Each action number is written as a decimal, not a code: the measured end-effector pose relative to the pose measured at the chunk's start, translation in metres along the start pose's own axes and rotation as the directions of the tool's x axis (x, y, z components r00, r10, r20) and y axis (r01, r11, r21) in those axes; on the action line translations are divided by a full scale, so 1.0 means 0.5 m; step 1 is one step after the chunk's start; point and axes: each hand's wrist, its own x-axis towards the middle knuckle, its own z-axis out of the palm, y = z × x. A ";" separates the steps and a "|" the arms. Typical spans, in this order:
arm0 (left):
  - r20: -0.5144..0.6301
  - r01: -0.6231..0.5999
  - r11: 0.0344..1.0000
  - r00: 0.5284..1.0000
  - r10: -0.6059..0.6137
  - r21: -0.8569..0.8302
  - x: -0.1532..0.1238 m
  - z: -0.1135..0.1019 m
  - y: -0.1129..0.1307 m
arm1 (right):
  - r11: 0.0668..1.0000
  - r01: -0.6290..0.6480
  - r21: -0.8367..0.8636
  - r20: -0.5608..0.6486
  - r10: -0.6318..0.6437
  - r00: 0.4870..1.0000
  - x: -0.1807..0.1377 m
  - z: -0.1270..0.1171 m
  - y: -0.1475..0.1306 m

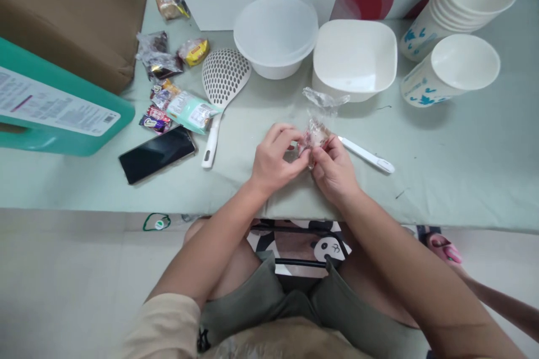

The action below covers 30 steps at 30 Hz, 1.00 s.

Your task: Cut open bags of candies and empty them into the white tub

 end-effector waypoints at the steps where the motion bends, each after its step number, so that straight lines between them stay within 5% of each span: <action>1: -0.015 -0.003 0.999 1.000 0.004 0.035 -0.003 0.002 0.002 | 1.000 0.000 0.004 -0.003 0.000 1.000 0.000 0.001 0.001; 7: -0.078 -0.002 0.988 0.997 0.014 0.152 -0.008 0.017 0.010 | 1.000 -0.017 0.010 -0.042 0.018 0.999 0.003 0.009 0.003; 12: -0.088 0.045 0.999 0.995 -0.044 0.010 -0.004 0.012 0.017 | 0.999 -0.004 -0.033 -0.065 0.002 0.998 0.002 0.009 0.002; 20: 0.039 0.257 0.946 0.966 -0.254 -0.195 -0.001 -0.019 0.003 | 0.999 -0.034 0.025 -0.121 0.036 0.992 0.013 0.022 -0.013; 30: 0.138 0.198 0.979 0.972 -0.191 -0.044 -0.011 0.002 0.011 | 0.994 0.074 0.081 -0.128 -0.063 0.990 0.020 0.011 -0.015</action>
